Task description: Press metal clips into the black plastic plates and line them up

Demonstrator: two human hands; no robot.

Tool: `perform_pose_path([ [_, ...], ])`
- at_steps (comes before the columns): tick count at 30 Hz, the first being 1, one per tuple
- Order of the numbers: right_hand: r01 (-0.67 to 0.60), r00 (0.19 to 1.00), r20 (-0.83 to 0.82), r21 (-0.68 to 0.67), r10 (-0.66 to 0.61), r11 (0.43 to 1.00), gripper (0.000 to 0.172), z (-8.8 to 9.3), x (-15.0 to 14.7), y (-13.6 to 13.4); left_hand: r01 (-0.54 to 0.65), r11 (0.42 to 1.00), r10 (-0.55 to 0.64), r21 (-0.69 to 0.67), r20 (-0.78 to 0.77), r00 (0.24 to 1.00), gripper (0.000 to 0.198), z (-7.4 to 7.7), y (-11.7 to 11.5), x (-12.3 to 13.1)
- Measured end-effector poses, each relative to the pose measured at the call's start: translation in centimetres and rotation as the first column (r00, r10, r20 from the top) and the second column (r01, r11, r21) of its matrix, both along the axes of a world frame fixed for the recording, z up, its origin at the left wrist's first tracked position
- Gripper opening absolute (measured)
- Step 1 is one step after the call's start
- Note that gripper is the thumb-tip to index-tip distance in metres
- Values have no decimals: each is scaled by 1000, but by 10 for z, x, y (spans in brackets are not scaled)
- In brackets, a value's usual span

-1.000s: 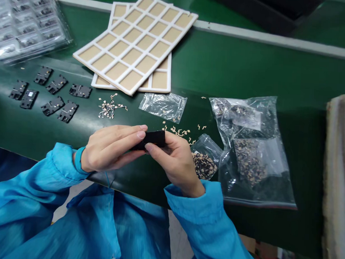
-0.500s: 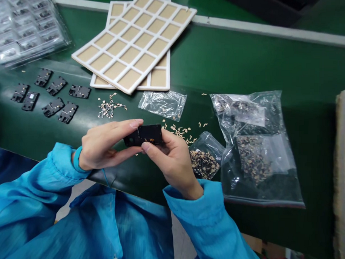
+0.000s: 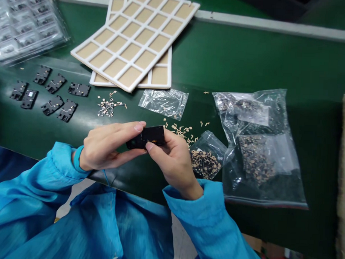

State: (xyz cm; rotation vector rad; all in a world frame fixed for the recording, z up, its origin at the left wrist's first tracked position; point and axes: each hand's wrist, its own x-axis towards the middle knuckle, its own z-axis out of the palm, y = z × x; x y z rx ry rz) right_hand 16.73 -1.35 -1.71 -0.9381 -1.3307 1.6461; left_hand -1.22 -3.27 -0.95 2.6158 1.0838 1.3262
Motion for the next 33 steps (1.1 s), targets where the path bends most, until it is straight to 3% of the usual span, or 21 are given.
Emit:
perform_pose_path([
  [6, 8, 1000, 29, -12, -8, 1000, 13, 1, -2, 1, -10, 1000, 10, 15, -6, 1000, 41, -2, 0, 0],
  [10, -5, 999, 43, -15, 6, 1000, 20, 4, -1, 2, -8, 1000, 8, 1, -7, 1000, 43, -1, 0, -1],
  [16, -2, 995, 104, 91, -7, 996, 19, 11, 2, 3, 33, 999, -33, 18, 25, 999, 41, 0, 3, -1],
  [21, 16, 971, 234, 181, -59, 983, 13, 12, 2, -2, 20, 973, 15, -230, 151, 988, 43, 4, 3, 1],
  [27, -78, 941, 336, 357, -50, 931, 28, 13, 3, -4, 129, 824, 100, -552, 365, 926, 19, 9, 3, 6],
  [30, -138, 900, 427, 474, -90, 869, 25, 13, 5, -3, 198, 787, 116, -584, 457, 882, 17, 9, 3, 6],
  [33, -186, 868, 477, 575, -141, 797, 22, 14, 7, -1, 239, 792, 84, -562, 488, 869, 12, 8, 5, 4],
])
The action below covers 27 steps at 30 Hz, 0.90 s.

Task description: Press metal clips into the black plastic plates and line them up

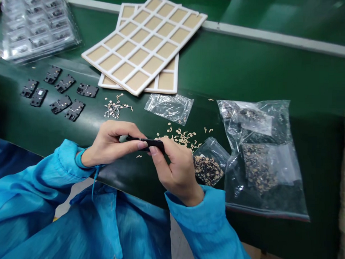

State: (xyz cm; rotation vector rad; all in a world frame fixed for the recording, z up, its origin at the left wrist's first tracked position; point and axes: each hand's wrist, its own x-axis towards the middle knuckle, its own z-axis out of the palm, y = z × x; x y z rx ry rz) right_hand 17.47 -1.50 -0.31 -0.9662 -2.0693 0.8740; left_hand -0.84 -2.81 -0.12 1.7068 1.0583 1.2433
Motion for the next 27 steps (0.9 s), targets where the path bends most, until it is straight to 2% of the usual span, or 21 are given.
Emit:
perform_pose_path([
  [4, -32, 999, 7, 101, 31, 994, 19, -3, 2, 4, 71, 990, -64, 121, -66, 996, 13, -1, 4, -5],
  [7, -1, 1000, 27, 176, -4, 984, 13, -8, 0, 7, 85, 974, -54, 211, -148, 988, 14, -2, 7, -8],
  [10, 68, 997, 8, 232, -72, 970, 11, -14, -2, 10, -21, 972, 69, 234, -195, 978, 15, -5, 9, -14],
  [13, 93, 996, -34, 245, -87, 965, 12, -17, -4, 12, -245, 947, 280, 206, -158, 947, 17, -11, 2, -35],
  [16, 83, 997, -31, 279, -78, 957, 12, -18, -4, 12, -520, 849, 529, 99, -200, 825, 27, -20, -19, -74],
  [18, 80, 997, -17, 316, -79, 945, 11, -18, -4, 12, -706, 707, 682, 36, -300, 667, 33, -25, -41, -104],
  [19, 77, 997, -12, 336, -77, 939, 12, -17, -4, 12, -756, 653, 725, 42, -323, 608, 35, -27, -53, -118],
  [21, 63, 998, -3, 378, -66, 924, 13, -17, -4, 12, -818, 572, 778, 53, -352, 521, 34, -32, -75, -143],
  [23, 47, 998, 13, 416, -57, 908, 15, -17, -5, 13, -854, 516, 803, 56, -377, 461, 33, -37, -93, -161],
  [25, 36, 998, 30, 445, -55, 895, 17, -18, -6, 13, -873, 485, 810, 48, -402, 427, 32, -41, -104, -171],
  [27, 24, 997, 54, 463, -55, 886, 19, -20, -7, 13, -876, 481, 802, 36, -423, 423, 32, -45, -109, -175],
])
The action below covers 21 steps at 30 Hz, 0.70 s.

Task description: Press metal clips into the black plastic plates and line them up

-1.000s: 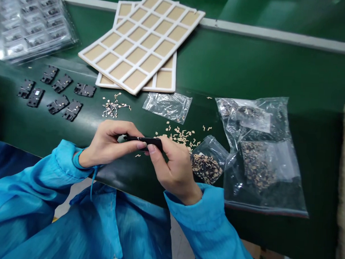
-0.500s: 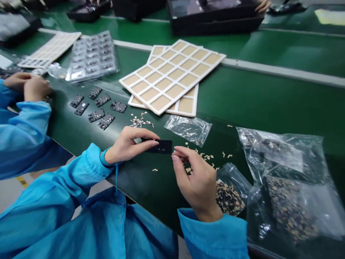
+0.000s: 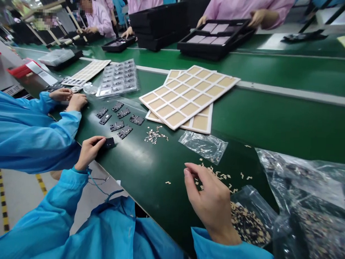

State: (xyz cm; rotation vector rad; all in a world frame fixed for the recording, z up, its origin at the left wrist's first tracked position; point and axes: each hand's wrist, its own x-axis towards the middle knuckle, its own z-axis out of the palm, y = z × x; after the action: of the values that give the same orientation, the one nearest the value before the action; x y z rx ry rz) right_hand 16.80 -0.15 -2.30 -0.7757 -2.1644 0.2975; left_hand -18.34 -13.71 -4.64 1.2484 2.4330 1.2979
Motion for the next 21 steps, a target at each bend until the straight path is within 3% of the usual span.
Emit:
perform_pose_path([
  [6, -19, 996, 92, 32, 16, 999, 24, -5, -4, -1, 62, 997, -62, -36, -16, 998, 28, -6, 3, 4],
  [13, -63, 983, 171, -46, 70, 997, 28, -13, -11, 1, 96, 994, -94, -51, 42, 995, 21, -5, 1, 4],
  [17, -80, 979, 177, -103, 98, 991, 28, -18, -12, 1, 162, 985, -153, -58, 142, 978, 27, 11, 14, 3],
  [21, -83, 974, 199, -132, 108, 988, 29, -20, -11, 1, 327, 942, -305, -78, 213, 928, 26, 37, 61, 15],
])
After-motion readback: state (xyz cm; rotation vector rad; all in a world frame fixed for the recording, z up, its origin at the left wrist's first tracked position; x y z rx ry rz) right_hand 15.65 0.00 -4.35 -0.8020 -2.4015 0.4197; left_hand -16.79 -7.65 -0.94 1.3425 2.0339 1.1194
